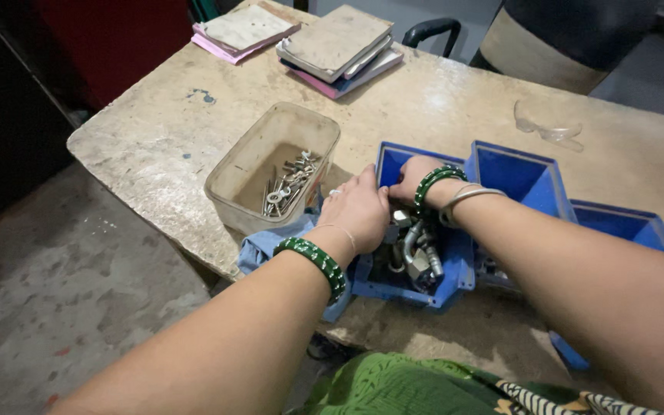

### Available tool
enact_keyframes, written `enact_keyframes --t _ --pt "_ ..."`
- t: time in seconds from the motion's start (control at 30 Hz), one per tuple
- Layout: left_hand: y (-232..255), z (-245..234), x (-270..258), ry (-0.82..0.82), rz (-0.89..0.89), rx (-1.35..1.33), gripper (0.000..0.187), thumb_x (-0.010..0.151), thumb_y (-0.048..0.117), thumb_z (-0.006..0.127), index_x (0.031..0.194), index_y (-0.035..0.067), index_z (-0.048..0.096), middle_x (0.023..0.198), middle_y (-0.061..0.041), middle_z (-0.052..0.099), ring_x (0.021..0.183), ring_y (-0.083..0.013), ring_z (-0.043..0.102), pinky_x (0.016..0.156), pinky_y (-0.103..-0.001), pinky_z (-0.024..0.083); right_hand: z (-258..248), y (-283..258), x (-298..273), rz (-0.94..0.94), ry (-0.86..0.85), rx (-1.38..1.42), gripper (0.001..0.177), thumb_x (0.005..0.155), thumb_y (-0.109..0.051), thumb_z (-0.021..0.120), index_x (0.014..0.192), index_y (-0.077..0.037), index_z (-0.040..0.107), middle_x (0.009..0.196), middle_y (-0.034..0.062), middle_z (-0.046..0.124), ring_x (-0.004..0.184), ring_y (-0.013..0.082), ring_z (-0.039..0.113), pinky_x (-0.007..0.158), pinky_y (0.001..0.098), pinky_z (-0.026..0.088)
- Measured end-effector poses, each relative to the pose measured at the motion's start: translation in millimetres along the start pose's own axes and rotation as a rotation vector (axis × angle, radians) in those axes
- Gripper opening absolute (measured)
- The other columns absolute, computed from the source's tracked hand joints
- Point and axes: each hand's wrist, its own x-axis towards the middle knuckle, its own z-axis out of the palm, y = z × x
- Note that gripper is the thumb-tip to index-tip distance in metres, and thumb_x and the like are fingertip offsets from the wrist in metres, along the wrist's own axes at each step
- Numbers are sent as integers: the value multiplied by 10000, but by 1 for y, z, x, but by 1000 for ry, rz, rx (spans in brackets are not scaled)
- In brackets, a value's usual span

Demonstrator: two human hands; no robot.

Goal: The person sorts a variety of metal bolts and nuts from several blue bins into a larger clear plastic container, handles individual bolts and hardware by hand, and then places the sorted bins and container back into a storage rack.

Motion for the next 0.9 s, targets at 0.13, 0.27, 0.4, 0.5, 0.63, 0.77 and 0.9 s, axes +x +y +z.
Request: enact_keyframes --t 0.13,0.27,0.4,0.5,0.63,0.77,0.9 --pt "0 -2 -1 23 20 -2 522 1010 370 439 1463 113 409 1415 -195 543 1326 -388 503 1099 -504 378 0 -12 -5 6 -14 -24 522 796 -549 751 1008 -73 776 1066 207 741 1002 378 717 902 443 564" --pt "1 -3 -2 7 7 11 496 1016 375 434 1437 114 428 1415 -193 547 1336 -383 500 1112 -503 370 -6 -29 -28 189 47 26 487 818 -474 750 1118 -91 756 1185 200 714 1116 374 685 962 457 549" --pt "2 -3 -1 -16 -9 7 498 1014 381 437 1435 115 433 1430 -188 539 1357 -376 486 1122 -506 355 -9 -38 -44 212 92 75 410 866 -399 718 1180 -136 725 1227 175 715 1156 366 671 977 468 538" --pt "2 -2 0 -12 -14 26 534 1017 389 427 1480 123 395 1450 -184 522 1367 -375 475 1129 -511 346 -10 -43 -46 219 133 67 357 863 -376 730 1120 -129 729 1174 177 723 1112 369 684 929 482 551" --pt "2 1 -1 0 -13 23 570 1008 392 425 1516 143 356 1478 -170 498 1381 -367 459 1133 -521 328 -18 -36 -49 192 113 144 335 811 -374 788 1033 -124 785 1087 147 749 1035 332 717 923 437 568" --pt "0 -4 0 -16 -21 43 562 1020 410 400 1522 162 359 1488 -159 497 1383 -366 463 1139 -531 325 -32 -22 -61 169 321 433 289 744 -272 872 980 -108 839 946 116 786 869 225 763 858 341 588" --pt "0 -3 -2 1 -12 0 574 1018 422 393 1534 176 355 1488 -153 503 1372 -363 477 1138 -521 332 -56 7 -72 227 221 1032 251 823 -146 851 1029 -15 794 921 129 789 816 208 723 700 283 590"
